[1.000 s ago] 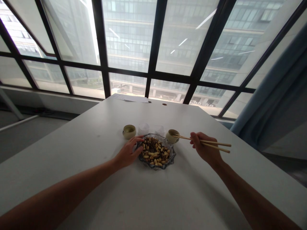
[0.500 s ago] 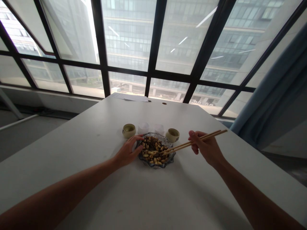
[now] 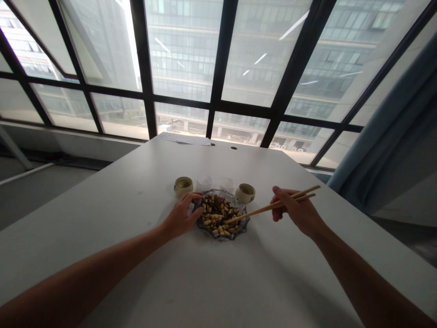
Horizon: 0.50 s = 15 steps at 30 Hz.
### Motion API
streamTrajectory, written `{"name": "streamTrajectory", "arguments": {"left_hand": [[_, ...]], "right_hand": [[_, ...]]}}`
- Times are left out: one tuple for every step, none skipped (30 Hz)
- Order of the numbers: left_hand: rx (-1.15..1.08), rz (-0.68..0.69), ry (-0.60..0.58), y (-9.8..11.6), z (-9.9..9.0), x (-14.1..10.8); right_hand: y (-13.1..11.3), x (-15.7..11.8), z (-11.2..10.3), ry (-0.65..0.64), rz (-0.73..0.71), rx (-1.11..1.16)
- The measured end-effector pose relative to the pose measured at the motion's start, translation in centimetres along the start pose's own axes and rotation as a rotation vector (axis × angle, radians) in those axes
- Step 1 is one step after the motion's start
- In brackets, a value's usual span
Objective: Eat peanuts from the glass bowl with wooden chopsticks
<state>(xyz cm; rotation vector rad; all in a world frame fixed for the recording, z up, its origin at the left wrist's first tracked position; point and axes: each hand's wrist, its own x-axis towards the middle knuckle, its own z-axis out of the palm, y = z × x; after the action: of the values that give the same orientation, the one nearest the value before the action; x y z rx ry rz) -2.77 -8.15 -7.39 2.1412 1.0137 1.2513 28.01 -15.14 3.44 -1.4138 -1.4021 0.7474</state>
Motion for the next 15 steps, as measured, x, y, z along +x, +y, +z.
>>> {"name": "streamTrajectory", "arguments": {"left_hand": [[-0.003,0.0,-0.002,0.0,0.0,0.0],[-0.007,-0.002,-0.004,0.1,-0.1,0.0],[-0.013,-0.005,-0.006,0.1,-0.1,0.1],[-0.023,-0.01,-0.009,0.1,-0.2,0.1],[-0.034,-0.017,-0.01,0.2,-0.2,0.1],[-0.047,-0.024,-0.012,0.2,-0.3,0.1],[-0.058,-0.032,-0.015,0.2,-0.3,0.1],[-0.067,-0.039,-0.016,0.2,-0.3,0.0],[-0.074,-0.043,-0.016,0.2,-0.3,0.0],[-0.079,-0.046,-0.017,0.2,-0.3,0.0],[-0.083,-0.05,-0.017,0.2,-0.2,0.0],[-0.086,-0.053,-0.017,0.2,-0.2,0.0],[-0.089,-0.055,-0.015,0.2,-0.2,0.0],[-0.093,-0.058,-0.014,0.2,-0.1,0.0],[-0.096,-0.06,-0.013,0.2,-0.1,0.0]], "right_hand": [[-0.4,-0.1,-0.2,-0.026,-0.015,0.013],[-0.7,-0.4,-0.3,-0.061,-0.025,0.015],[-1.0,-0.6,-0.2,-0.105,-0.026,0.005],[-1.3,-0.9,0.1,-0.153,-0.018,-0.01],[-1.4,-1.2,0.6,-0.201,-0.007,-0.023],[-1.5,-1.4,1.1,-0.243,0.006,-0.03],[-1.4,-1.6,1.7,-0.271,0.017,-0.024],[-1.3,-1.7,2.2,-0.282,0.024,-0.01],[-1.1,-1.7,2.5,-0.278,0.029,0.014],[-0.9,-1.6,2.7,-0.256,0.032,0.043],[-0.6,-1.5,2.7,-0.217,0.031,0.078],[-0.4,-1.3,2.4,-0.164,0.027,0.115],[-0.2,-1.0,2.0,-0.108,0.023,0.146],[-0.1,-0.8,1.6,-0.059,0.02,0.161],[0.0,-0.6,1.1,-0.029,0.022,0.157]]}}
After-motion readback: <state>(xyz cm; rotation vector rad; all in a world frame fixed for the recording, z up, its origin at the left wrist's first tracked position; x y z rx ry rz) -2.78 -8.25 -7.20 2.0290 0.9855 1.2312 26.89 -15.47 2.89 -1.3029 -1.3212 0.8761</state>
